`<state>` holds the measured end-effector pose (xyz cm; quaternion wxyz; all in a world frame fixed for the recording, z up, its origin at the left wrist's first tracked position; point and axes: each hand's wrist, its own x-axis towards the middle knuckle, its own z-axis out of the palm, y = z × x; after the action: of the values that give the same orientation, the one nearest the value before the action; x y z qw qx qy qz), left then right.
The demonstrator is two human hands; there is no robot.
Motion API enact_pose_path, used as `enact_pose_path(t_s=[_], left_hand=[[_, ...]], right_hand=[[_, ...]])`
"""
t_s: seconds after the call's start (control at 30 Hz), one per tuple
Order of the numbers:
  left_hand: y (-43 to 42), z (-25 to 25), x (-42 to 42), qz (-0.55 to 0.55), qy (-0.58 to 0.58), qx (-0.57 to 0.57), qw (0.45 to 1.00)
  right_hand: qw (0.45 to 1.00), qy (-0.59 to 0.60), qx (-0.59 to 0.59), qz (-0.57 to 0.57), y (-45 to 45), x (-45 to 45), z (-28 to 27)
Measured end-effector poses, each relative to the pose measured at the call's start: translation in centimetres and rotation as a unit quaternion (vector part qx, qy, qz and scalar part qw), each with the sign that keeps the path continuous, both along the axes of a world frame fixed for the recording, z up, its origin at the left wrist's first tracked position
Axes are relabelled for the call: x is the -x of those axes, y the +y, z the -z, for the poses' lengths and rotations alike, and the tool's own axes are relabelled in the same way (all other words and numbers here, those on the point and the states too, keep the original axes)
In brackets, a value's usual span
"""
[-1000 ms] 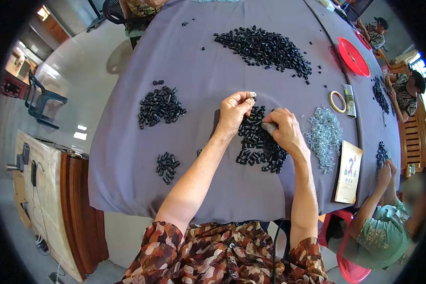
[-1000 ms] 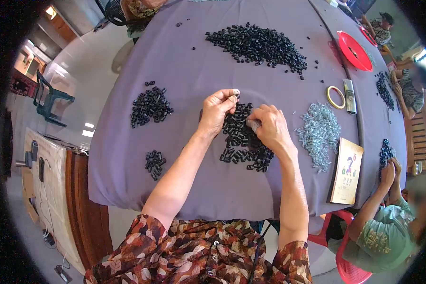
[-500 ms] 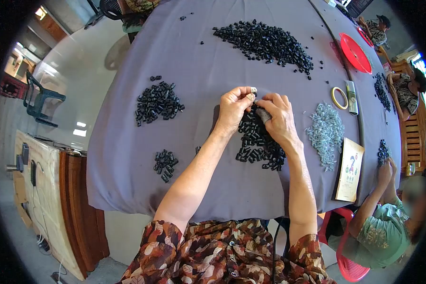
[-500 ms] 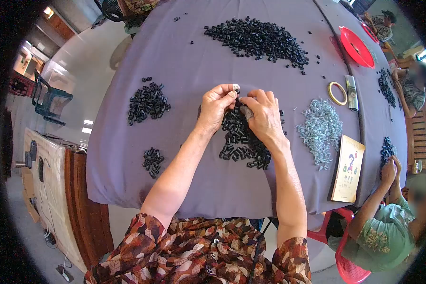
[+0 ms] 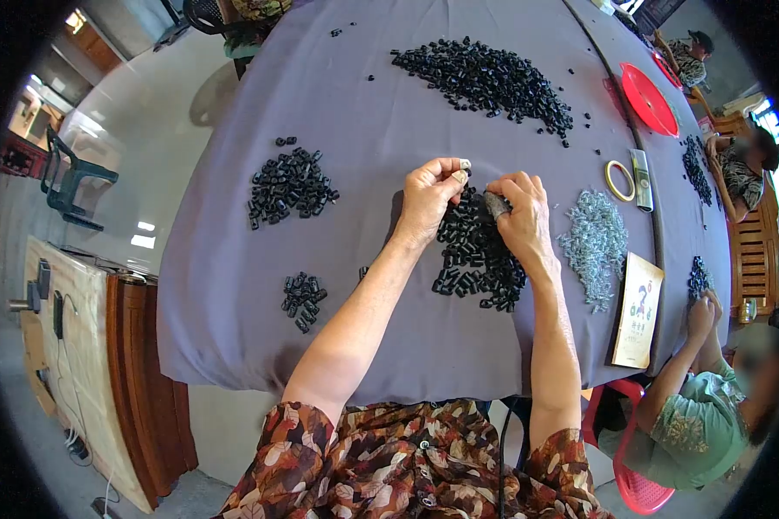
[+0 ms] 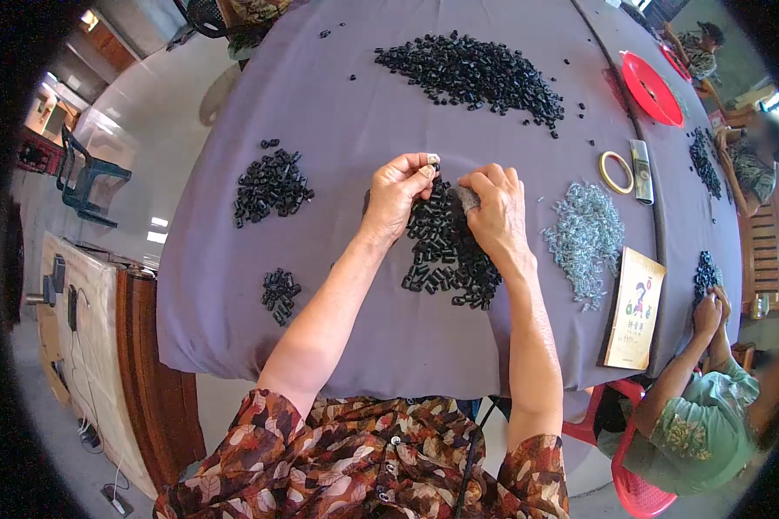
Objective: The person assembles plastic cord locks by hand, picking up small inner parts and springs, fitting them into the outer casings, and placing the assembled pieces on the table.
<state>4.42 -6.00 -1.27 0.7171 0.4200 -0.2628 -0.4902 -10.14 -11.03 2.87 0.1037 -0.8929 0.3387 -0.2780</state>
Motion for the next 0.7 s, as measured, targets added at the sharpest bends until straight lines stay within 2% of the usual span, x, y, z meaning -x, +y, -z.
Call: enact_pose_path(t_s=[0.4,0.7], left_hand=[[0.0,-0.1,0.1,-0.004,0.002,-0.003,1.0],[-0.1,0.1,0.1,-0.005,0.006,0.003,1.0]], right_hand=[[0.991,0.1,0.059,-0.064,-1.4,-2.0,0.3],[0.995,0.06,0.038,-0.076,-1.7,-1.7,0.7]])
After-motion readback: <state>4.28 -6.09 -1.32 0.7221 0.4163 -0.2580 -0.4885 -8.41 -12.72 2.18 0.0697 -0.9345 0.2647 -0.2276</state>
